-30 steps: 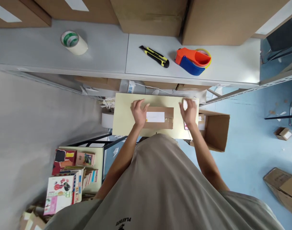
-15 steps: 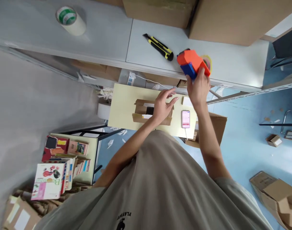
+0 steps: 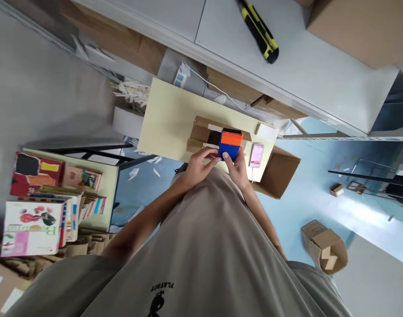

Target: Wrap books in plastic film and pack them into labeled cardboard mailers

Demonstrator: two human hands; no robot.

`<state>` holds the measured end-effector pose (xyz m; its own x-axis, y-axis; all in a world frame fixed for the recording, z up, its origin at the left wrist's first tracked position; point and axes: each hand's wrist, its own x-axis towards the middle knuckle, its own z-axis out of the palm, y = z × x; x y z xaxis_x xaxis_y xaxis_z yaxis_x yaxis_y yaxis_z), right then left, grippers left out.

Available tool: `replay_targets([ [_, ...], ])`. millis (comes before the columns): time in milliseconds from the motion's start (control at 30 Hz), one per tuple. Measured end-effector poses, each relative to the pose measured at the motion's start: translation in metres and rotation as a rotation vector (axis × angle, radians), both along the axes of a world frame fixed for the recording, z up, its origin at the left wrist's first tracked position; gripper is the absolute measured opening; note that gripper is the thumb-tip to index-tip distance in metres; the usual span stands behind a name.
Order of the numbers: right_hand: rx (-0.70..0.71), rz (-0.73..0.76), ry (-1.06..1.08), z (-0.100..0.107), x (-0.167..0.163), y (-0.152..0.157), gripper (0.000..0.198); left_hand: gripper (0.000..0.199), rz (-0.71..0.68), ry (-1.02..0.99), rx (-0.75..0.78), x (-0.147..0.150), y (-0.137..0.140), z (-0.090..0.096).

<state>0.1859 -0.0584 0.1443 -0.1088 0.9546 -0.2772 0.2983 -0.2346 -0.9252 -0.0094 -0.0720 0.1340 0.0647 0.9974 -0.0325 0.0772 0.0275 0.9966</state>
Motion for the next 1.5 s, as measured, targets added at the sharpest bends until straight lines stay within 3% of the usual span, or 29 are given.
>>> replay_targets([
  [100, 0.002, 0.058, -0.049, 0.01, -0.004, -0.003, 0.064, 0.049, -0.055, -0.024, -0.046, -0.032, 0.009, 0.005],
  [233, -0.013, 0.197, -0.155, 0.03, -0.007, -0.005, 0.064, 0.068, -0.118, -0.215, -0.163, -0.077, 0.032, 0.012],
  [367, -0.05, 0.317, -0.24, 0.05, -0.015, -0.004, 0.066, 0.067, -0.205, -0.256, -0.162, -0.106, 0.048, 0.013],
  [667, -0.072, 0.448, -0.417, 0.078, -0.044, 0.004, 0.072, 0.05, -0.161, -0.272, -0.32, -0.129, 0.044, -0.026],
  [800, -0.183, 0.432, -0.531, 0.091, -0.064, 0.015, 0.077, 0.053, -0.174, -0.318, -0.411, -0.132, 0.041, -0.028],
  [967, -0.426, 0.506, -0.774, 0.117, -0.087, 0.05, 0.081, 0.048, -0.037, -0.424, -0.531, -0.123, 0.029, -0.033],
  [1133, -0.517, 0.693, -1.047, 0.168, -0.09, 0.089, 0.073, 0.045, 0.166, -0.472, -0.508, -0.128, 0.033, -0.071],
  [1233, -0.526, 0.726, -1.147, 0.189, -0.099, 0.106, 0.071, 0.047, 0.207, -0.504, -0.522, -0.127, 0.046, -0.101],
  [1333, -0.492, 0.741, -1.248, 0.188, -0.121, 0.119, 0.07, 0.047, 0.214, -0.534, -0.597, -0.115, 0.057, -0.122],
  [1500, -0.502, 0.791, -1.375, 0.167, -0.164, 0.135, 0.069, 0.039, 0.243, -0.515, -0.71, -0.097, 0.061, -0.142],
])
